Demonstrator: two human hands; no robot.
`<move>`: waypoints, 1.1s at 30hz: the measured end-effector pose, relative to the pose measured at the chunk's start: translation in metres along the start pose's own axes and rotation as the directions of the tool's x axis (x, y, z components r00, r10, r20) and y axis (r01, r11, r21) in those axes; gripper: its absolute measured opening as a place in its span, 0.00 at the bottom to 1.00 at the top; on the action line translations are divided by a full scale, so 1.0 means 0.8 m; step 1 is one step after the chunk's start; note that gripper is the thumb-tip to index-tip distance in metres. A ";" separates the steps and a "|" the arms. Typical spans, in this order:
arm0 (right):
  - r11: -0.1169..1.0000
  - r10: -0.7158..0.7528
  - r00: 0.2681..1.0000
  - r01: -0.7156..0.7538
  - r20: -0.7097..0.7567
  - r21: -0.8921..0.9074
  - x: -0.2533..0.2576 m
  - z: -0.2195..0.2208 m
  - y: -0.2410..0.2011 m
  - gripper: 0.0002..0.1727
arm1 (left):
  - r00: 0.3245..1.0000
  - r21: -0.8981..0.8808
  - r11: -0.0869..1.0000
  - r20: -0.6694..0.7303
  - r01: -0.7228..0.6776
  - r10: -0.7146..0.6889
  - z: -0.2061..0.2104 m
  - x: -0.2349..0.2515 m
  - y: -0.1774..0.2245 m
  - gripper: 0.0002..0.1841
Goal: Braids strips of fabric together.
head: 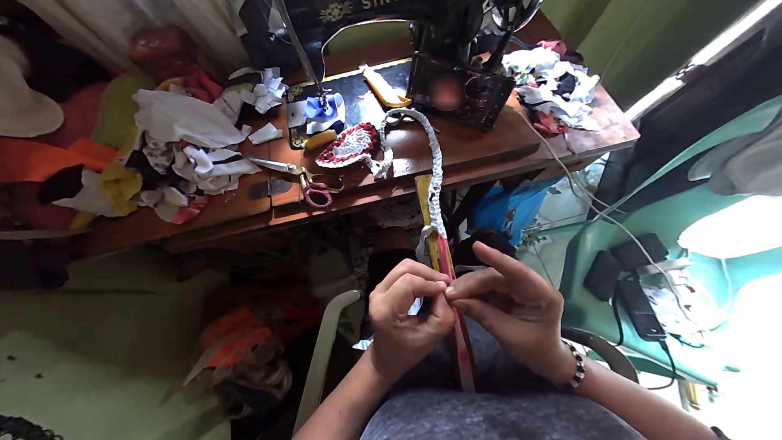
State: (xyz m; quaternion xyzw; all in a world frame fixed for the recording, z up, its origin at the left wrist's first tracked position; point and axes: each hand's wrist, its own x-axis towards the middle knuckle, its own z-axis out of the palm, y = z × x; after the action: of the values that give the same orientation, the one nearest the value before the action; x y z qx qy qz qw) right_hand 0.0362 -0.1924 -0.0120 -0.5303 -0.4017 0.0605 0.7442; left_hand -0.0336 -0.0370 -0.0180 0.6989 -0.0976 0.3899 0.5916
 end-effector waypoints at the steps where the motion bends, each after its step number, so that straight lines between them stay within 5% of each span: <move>1: 0.999 0.031 0.999 -0.031 -0.013 0.040 0.002 0.000 -0.002 0.36 | 1.000 -0.004 1.000 -0.007 -0.009 0.009 0.000 0.000 0.000 0.05; 9: 0.973 0.118 0.993 -0.111 -0.022 0.202 0.013 0.002 -0.006 0.52 | 0.985 0.135 0.976 0.039 -0.173 0.170 -0.006 -0.001 -0.001 0.04; 25: 0.990 0.039 0.999 -0.042 0.024 0.136 0.013 -0.002 -0.004 0.51 | 0.956 0.208 0.934 0.087 -0.292 0.280 -0.009 -0.001 -0.005 0.04; 33: 0.995 -0.077 0.996 0.079 0.035 -0.057 0.012 -0.006 -0.002 0.50 | 0.955 0.222 0.929 0.105 -0.295 0.278 -0.013 0.002 -0.001 0.05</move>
State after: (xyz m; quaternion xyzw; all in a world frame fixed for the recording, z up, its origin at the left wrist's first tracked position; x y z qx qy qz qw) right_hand 0.0451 -0.1915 -0.0060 -0.5346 -0.4356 0.0284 0.7237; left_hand -0.0367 -0.0267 -0.0180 0.7558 -0.1731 0.4554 0.4374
